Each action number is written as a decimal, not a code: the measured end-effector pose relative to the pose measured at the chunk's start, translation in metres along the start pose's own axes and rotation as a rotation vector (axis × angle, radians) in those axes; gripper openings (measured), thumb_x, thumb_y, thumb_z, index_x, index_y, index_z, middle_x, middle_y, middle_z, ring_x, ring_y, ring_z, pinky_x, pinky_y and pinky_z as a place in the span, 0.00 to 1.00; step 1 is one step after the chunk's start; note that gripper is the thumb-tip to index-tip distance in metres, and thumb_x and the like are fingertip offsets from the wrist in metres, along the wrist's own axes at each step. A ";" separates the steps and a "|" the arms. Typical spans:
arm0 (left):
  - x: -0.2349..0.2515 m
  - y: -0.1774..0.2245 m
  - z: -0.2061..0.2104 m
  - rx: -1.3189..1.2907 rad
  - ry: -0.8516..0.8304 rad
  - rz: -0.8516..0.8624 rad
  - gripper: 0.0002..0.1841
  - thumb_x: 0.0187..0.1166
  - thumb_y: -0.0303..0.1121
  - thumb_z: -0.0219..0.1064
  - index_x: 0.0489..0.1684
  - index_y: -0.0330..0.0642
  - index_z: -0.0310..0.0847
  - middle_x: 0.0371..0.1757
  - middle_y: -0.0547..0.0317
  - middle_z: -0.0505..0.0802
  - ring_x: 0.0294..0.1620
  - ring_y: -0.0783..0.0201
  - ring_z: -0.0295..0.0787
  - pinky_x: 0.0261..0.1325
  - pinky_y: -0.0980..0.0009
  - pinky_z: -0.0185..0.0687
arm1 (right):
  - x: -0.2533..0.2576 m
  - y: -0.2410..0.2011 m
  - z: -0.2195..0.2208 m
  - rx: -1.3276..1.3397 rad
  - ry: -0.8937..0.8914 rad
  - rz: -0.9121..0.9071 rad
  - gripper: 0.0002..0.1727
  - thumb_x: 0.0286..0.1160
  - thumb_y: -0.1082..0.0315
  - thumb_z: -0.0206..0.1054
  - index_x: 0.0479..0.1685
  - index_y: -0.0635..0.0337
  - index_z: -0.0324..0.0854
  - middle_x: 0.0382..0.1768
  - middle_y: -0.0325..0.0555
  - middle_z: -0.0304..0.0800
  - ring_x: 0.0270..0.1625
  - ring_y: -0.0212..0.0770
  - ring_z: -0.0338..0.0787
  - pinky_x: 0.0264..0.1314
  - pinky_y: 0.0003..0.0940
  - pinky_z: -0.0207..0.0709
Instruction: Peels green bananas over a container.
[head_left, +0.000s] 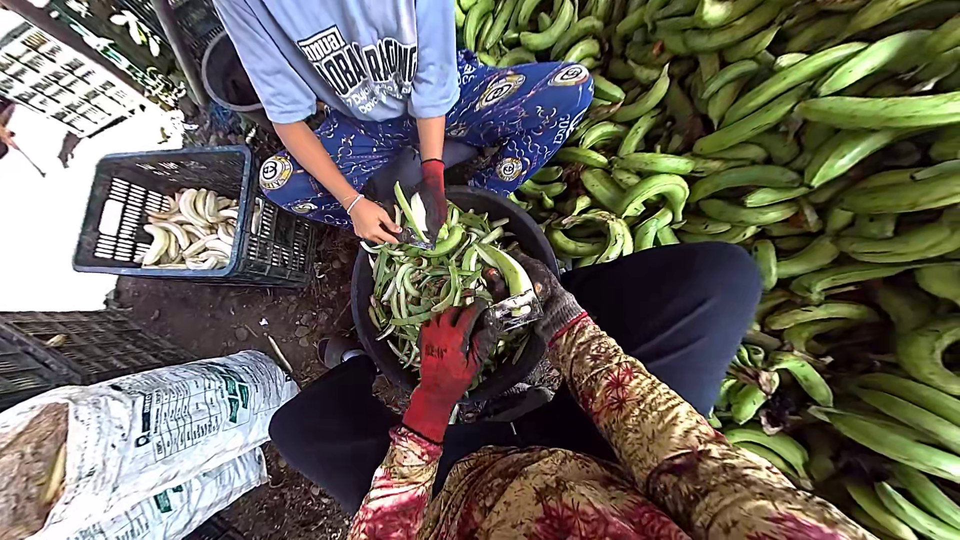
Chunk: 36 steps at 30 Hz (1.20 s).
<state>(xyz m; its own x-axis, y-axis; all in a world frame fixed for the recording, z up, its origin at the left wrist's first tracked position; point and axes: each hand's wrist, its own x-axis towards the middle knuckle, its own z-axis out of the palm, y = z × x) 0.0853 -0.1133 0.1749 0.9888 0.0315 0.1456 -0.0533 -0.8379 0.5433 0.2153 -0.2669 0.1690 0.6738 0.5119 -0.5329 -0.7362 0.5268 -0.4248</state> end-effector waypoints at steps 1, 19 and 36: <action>-0.003 0.000 -0.001 0.028 0.018 0.007 0.30 0.85 0.60 0.47 0.68 0.52 0.88 0.57 0.47 0.93 0.56 0.43 0.91 0.54 0.41 0.82 | 0.001 -0.001 0.001 0.003 -0.014 0.024 0.26 0.93 0.50 0.35 0.55 0.55 0.76 0.30 0.40 0.85 0.26 0.31 0.86 0.28 0.23 0.83; 0.026 0.015 0.007 0.080 0.009 -0.078 0.25 0.83 0.54 0.54 0.70 0.55 0.87 0.59 0.45 0.92 0.57 0.40 0.89 0.54 0.38 0.80 | -0.024 0.009 -0.006 -0.415 0.125 -0.222 0.22 0.93 0.51 0.42 0.67 0.52 0.74 0.41 0.39 0.86 0.38 0.31 0.86 0.41 0.32 0.84; 0.021 -0.056 -0.029 -0.513 0.314 -0.584 0.26 0.93 0.51 0.48 0.87 0.56 0.68 0.72 0.48 0.86 0.69 0.53 0.84 0.70 0.47 0.78 | -0.021 0.009 -0.007 -0.493 0.046 -0.018 0.27 0.90 0.41 0.48 0.78 0.45 0.71 0.46 0.44 0.91 0.39 0.39 0.91 0.38 0.34 0.88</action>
<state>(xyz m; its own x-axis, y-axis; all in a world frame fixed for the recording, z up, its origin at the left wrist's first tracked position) 0.1049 -0.0494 0.1715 0.7966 0.5972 -0.0938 0.3239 -0.2906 0.9004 0.1940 -0.2773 0.1709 0.6916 0.4692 -0.5491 -0.6739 0.1457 -0.7243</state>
